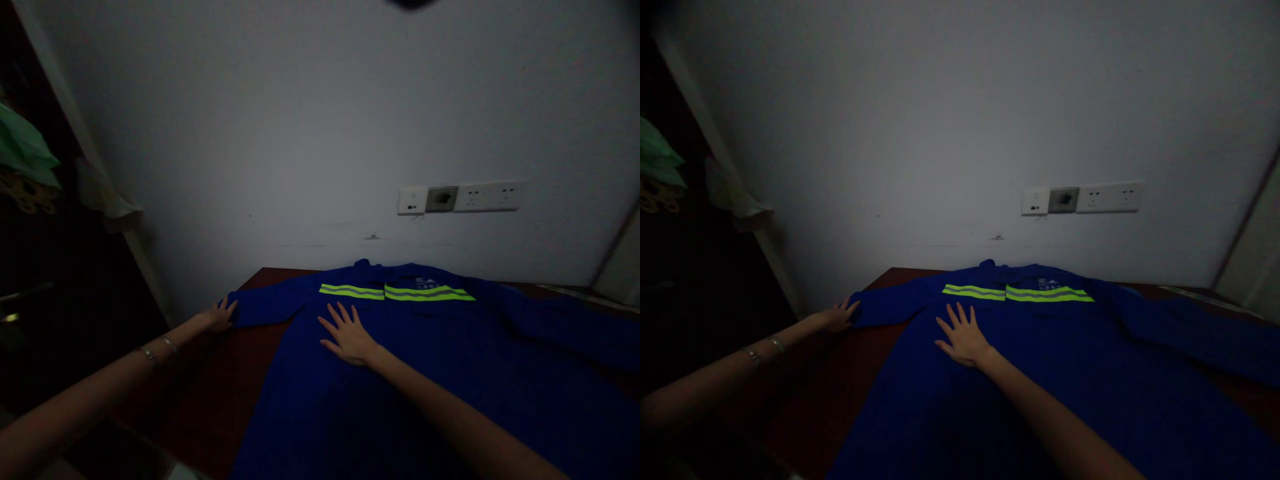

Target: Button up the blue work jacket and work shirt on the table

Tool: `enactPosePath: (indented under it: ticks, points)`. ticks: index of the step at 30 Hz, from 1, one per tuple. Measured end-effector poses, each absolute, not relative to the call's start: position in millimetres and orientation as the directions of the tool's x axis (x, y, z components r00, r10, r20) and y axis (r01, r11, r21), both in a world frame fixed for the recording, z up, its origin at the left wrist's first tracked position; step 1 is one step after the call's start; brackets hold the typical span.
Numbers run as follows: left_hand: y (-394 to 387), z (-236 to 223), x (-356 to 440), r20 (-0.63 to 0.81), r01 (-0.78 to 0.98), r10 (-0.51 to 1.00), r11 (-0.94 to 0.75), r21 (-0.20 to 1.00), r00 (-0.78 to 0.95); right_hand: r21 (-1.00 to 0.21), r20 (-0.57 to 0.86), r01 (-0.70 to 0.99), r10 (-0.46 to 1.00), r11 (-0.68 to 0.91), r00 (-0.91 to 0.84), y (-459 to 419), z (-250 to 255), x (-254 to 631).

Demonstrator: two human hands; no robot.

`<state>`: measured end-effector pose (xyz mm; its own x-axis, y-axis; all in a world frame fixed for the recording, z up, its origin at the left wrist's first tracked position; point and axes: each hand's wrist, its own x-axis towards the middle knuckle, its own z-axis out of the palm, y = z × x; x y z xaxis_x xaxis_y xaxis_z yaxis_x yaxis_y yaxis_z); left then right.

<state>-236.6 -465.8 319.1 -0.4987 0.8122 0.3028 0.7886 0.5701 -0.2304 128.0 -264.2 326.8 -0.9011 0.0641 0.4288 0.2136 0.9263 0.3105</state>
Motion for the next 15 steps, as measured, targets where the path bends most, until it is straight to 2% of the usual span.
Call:
enactPosePath:
  ticks: [2,6,11,15]
  points:
    - [-447,339,-207,0.337,0.776,0.804,0.578,-0.250,-0.490,0.378,0.484,0.219,0.009,0.899,-0.875,-273,330,141]
    - [-404,363,-125,0.411,0.895,0.889,0.339,-0.289,-0.204,0.428,0.533,0.266,-0.004,0.864,-0.846,-281,340,198]
    - [-359,367,-30,0.365,0.926,0.909,-0.055,-0.372,0.200,0.449,0.554,0.425,0.129,0.786,-0.823,-258,355,315]
    - [-328,373,27,0.304,0.885,0.871,-0.255,-0.390,0.385,0.443,0.576,0.593,0.293,0.673,-0.763,-219,361,427]
